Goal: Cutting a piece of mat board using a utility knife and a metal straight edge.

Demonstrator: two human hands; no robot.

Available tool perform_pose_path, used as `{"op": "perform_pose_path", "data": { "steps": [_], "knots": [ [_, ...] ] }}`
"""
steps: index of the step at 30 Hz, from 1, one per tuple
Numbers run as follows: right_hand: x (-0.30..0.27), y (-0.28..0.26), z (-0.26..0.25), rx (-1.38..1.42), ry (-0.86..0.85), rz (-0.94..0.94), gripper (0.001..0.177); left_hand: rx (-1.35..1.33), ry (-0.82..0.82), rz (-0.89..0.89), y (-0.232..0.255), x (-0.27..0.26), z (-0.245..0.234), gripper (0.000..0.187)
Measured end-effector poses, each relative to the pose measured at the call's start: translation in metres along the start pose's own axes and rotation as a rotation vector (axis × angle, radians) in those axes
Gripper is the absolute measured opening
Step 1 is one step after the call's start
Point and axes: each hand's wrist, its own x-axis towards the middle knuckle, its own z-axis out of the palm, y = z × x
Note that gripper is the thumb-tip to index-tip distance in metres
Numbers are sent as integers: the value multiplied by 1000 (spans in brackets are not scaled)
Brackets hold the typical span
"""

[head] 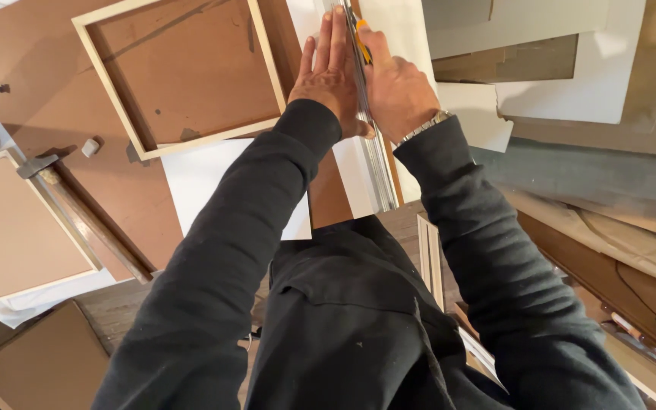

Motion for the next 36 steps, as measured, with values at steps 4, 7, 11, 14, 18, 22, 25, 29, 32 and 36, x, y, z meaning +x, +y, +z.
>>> {"op": "perform_pose_path", "data": {
  "steps": [4, 7, 11, 14, 18, 22, 25, 29, 32, 36],
  "knots": [
    [-20, -6, -1, 4, -13, 56, 42, 7, 20, 14, -2, 2, 5, 146],
    [-34, -12, -6, 29, -32, 68, 45, -37, 58, 40, -2, -4, 5, 143],
    [-55, -7, -2, 2, -35, 76, 44, -55, 161, 72, -7, 0, 21, 144],
    [-71, -8, -1, 8, 1, 42, 44, -36, 131, 75, -8, 1, 22, 141],
    [-88, -10, -2, 19, -2, 64, 42, -4, 188, 91, -6, 1, 19, 149],
    [-106, -13, -2, 7, -18, 93, 43, 14, 204, 79, -5, -2, 19, 149],
    [-120, -12, 0, -9, -26, 100, 44, -25, 239, 66, -5, 0, 24, 151],
    [-135, -16, 0, 21, -10, 104, 44, -36, 230, 83, -5, -4, 17, 147],
    [-147, -18, 0, 9, -55, 169, 46, -26, 234, 114, -7, -2, 20, 146],
    [-165, -11, 7, 38, -30, 146, 47, 36, 121, 80, -4, -4, 15, 136]
  ]
}}
